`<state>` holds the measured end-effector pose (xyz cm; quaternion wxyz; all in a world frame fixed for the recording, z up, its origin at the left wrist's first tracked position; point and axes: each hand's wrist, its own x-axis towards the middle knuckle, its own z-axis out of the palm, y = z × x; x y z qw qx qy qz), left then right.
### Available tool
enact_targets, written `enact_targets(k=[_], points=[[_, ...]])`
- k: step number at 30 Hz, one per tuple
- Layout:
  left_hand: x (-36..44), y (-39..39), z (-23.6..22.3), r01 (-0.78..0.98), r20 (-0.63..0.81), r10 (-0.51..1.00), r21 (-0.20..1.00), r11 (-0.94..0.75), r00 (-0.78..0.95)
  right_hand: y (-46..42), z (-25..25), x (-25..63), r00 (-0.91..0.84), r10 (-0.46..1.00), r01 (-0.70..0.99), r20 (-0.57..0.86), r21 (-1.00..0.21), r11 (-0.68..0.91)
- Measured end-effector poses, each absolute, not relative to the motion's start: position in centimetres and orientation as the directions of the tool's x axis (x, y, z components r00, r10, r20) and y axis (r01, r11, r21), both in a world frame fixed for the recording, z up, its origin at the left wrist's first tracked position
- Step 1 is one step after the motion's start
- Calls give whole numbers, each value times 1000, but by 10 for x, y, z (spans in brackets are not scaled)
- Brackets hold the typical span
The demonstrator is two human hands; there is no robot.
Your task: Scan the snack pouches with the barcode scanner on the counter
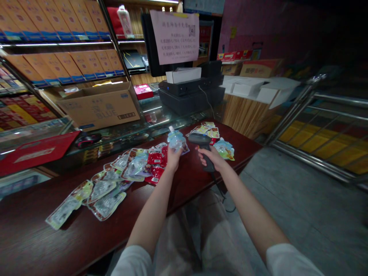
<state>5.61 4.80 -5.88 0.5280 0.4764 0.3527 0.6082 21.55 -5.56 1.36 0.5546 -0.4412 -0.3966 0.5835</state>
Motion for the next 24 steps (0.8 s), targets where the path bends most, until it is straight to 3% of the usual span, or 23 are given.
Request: enact_targets(k=[8, 17, 20, 24], points=[[52, 49, -53, -264, 243, 969, 933, -245, -41, -51, -10, 196, -8, 991, -266, -134, -955, -132], [51, 43, -41, -224, 247, 969, 945, -239, 5, -57, -7, 194, 20, 996, -231, -89, -970, -82], [47, 40, -37, -100, 217, 975, 970, -221, -47, -59, 0, 196, -20, 996, -267, -84, -960, -86], [31, 32, -22, 222, 321, 945, 928, -300, -65, -49, 13, 211, -125, 991, -354, -43, -931, -85]])
